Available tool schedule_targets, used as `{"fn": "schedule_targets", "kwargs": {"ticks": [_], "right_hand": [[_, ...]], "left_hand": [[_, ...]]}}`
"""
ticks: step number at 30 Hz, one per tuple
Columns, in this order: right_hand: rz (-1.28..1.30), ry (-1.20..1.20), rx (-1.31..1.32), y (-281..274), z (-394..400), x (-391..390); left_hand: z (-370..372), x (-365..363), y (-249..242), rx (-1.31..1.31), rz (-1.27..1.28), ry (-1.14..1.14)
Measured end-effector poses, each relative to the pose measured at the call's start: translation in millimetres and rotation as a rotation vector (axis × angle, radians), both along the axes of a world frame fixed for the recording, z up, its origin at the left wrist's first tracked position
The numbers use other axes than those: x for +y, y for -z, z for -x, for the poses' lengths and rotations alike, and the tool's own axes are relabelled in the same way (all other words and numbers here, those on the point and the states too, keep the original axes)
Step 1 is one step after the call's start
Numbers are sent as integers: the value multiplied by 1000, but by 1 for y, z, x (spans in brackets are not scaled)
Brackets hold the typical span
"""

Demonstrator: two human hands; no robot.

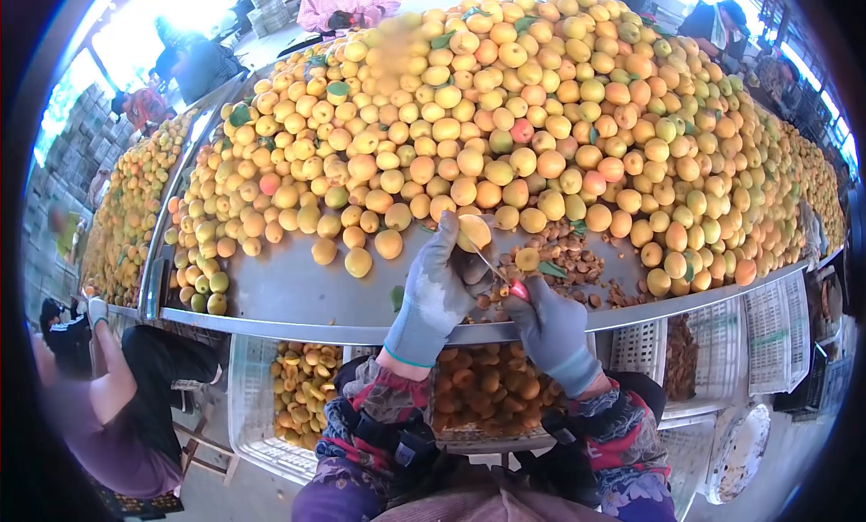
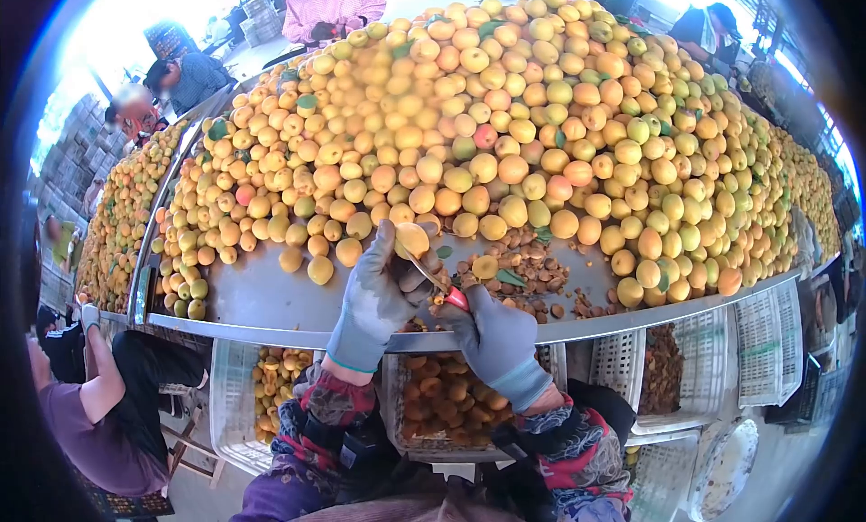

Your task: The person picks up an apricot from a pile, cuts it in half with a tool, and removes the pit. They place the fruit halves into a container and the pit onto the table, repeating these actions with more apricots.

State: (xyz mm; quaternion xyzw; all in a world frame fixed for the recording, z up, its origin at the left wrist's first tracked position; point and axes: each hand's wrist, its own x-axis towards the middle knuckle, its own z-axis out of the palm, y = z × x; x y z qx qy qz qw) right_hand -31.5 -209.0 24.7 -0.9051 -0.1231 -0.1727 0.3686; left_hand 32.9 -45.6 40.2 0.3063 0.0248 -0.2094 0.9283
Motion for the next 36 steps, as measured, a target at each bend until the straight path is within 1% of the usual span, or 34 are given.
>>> {"fn": "schedule_targets", "kwargs": {"ticks": [4, 5, 6, 7, 8, 9, 10, 11, 12, 13, 14, 16, 18, 20, 21, 22, 23, 24, 26, 27, 28, 30, 31, 33, 35, 36], "right_hand": [[5, -85, 15, -4, 0, -11], [4, -87, 14, -5, 0, -12], [-229, -125, 156, -5, -1, -14], [-461, -160, 299, -5, 0, -15], [-460, -152, 301, -9, 1, -15], [-681, -187, 347, -14, 0, -13], [-904, -215, 386, -18, -2, -11], [-810, -171, 226, -19, -6, -6], [-810, -151, 225, -24, -9, -3], [-730, -156, 141, -30, -12, 1], [-650, -165, 58, -34, -15, 1], [-632, -161, 75, -26, -18, -1], [-583, -146, 110, -23, -19, -2], [-571, -142, 71, -17, -18, -3], [-515, -186, 24, -17, -16, -3], [-458, -232, -23, -17, -14, -4], [-588, -255, -4, -9, -15, -4], [-591, -254, -5, -7, -16, -6], [-1240, -299, 333, -6, -17, -14], [-1236, -162, 425, -15, -13, -19], [-1233, -159, 425, -17, -11, -22], [-1207, -240, 461, -19, -9, -26], [-1179, -211, 488, -14, -10, -26], [-1207, -219, 496, -8, -14, -27], [-1235, -229, 499, -5, -17, -30], [-1287, -253, 551, -4, -18, -31]], "left_hand": [[-3, 10, -3, 26, 53, -73], [-3, 11, -5, -26, 39, -88], [-3, 12, -6, -76, 26, -101], [-2, 10, -6, -75, 27, -99], [1, 7, -6, -148, -141, -164], [4, 3, -6, -222, -307, -224], [8, -3, -5, -218, -302, -207], [12, -9, -4, -331, -407, -197], [17, -14, -4, -445, -510, -187], [23, -20, -5, -527, -576, -179], [26, -26, -1, -525, -574, -164], [29, -36, 5, -497, -578, -200], [30, -33, 0, -443, -587, -152], [30, -27, -6, -105, -420, 88], [26, -21, 1, -102, -422, 91], [20, -14, 13, -25, -186, 208], [17, -10, 22, 50, 50, 323], [19, -13, 13, 50, 47, 324], [28, -23, -12, 124, -41, 117], [24, -15, -3, 4, 87, 219], [22, -11, 2, 5, 91, 221], [20, -9, 6, -118, 125, 261], [21, -11, 4, -117, 125, 268], [27, -13, -4, -191, -144, 181], [32, -15, -5, -201, -174, 174], [34, -15, -6, -207, -204, 158]]}}
